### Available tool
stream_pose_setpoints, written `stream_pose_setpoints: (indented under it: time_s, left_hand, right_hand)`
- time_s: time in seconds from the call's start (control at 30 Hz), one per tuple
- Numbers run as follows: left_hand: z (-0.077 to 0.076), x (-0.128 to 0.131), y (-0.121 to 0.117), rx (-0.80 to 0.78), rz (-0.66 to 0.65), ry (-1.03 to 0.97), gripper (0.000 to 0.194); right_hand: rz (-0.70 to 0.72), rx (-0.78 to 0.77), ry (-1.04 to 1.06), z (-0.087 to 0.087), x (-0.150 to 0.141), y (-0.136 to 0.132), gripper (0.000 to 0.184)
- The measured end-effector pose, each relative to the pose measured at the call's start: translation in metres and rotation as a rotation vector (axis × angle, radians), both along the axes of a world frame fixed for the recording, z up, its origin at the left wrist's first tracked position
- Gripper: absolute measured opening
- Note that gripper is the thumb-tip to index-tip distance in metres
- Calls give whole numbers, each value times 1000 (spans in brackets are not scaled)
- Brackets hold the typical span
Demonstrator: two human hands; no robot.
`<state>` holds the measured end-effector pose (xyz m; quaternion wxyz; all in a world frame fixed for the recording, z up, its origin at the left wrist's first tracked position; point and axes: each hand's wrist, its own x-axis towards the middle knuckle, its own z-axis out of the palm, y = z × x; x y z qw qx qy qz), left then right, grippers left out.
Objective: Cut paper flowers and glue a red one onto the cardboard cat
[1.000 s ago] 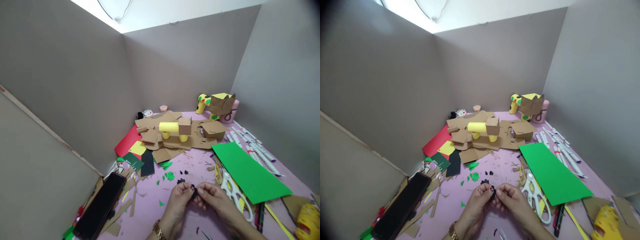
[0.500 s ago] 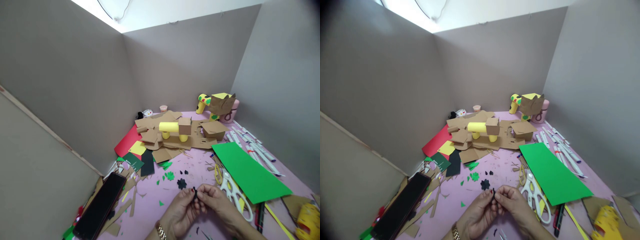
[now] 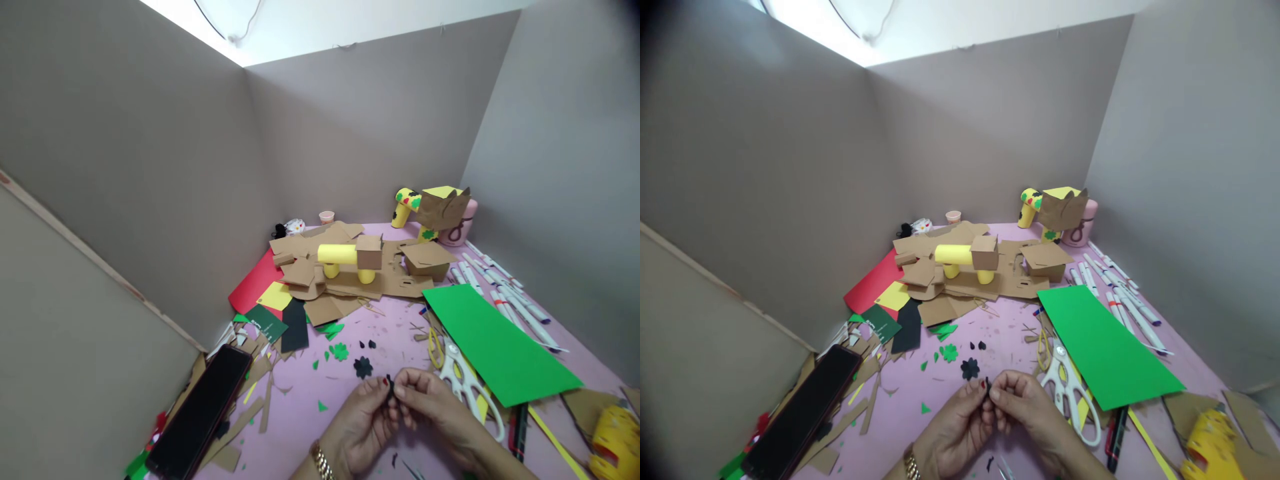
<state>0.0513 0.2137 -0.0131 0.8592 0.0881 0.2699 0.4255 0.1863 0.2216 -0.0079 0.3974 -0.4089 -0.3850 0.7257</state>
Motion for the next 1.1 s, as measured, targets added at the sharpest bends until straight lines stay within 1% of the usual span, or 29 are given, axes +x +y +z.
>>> stream_pose_setpoints:
  time_s: [0.07,0.17,0.3,0.4,0.47,0.53,0.57,0.63,0.67,0.7,0.73,0.8,0.9,1.0,1.03,1.1]
  left_hand:
    - [-2,1,1,67,47,84,22]
    - [-6,1,3,225,129,303,23]
    - [-8,0,6,375,166,532,24]
    - [-7,-1,5,471,160,646,23]
    - [-6,-2,3,529,200,745,20]
    - [-2,-3,-2,629,246,900,18]
    - [0,-4,-4,703,247,981,20]
    - [4,-4,-9,863,181,1085,28]
    - [6,-4,-10,914,142,1097,31]
    - [7,-4,-10,932,122,1084,33]
    - [8,-4,-9,918,117,1051,33]
    - [7,-3,-6,821,141,961,27]
    - [2,-2,1,575,179,762,28]
    - [-3,-1,4,315,153,528,29]
    - [-4,-1,5,261,130,472,30]
    - [-4,0,4,231,105,437,31]
  right_hand:
    - [-13,22,-26,-2,1,0,37]
    - [-33,69,-77,-3,4,2,38]
    - [-49,137,-162,0,7,2,35]
    - [-57,177,-221,2,9,1,31]
    - [-70,194,-247,1,9,0,30]
    - [-101,234,-284,1,9,-1,28]
    - [-115,272,-314,1,9,-1,27]
    - [-122,364,-377,1,8,-2,25]
    - [-114,399,-394,1,8,-2,24]
    - [-101,412,-392,2,8,-2,23]
    - [-87,396,-367,1,8,-2,23]
    - [-78,301,-278,0,9,-1,25]
    - [-94,161,-171,-2,11,1,30]
    - [-96,118,-142,-4,11,3,35]
    - [-97,106,-135,-4,11,3,36]
    - [-113,81,-123,-4,10,4,38]
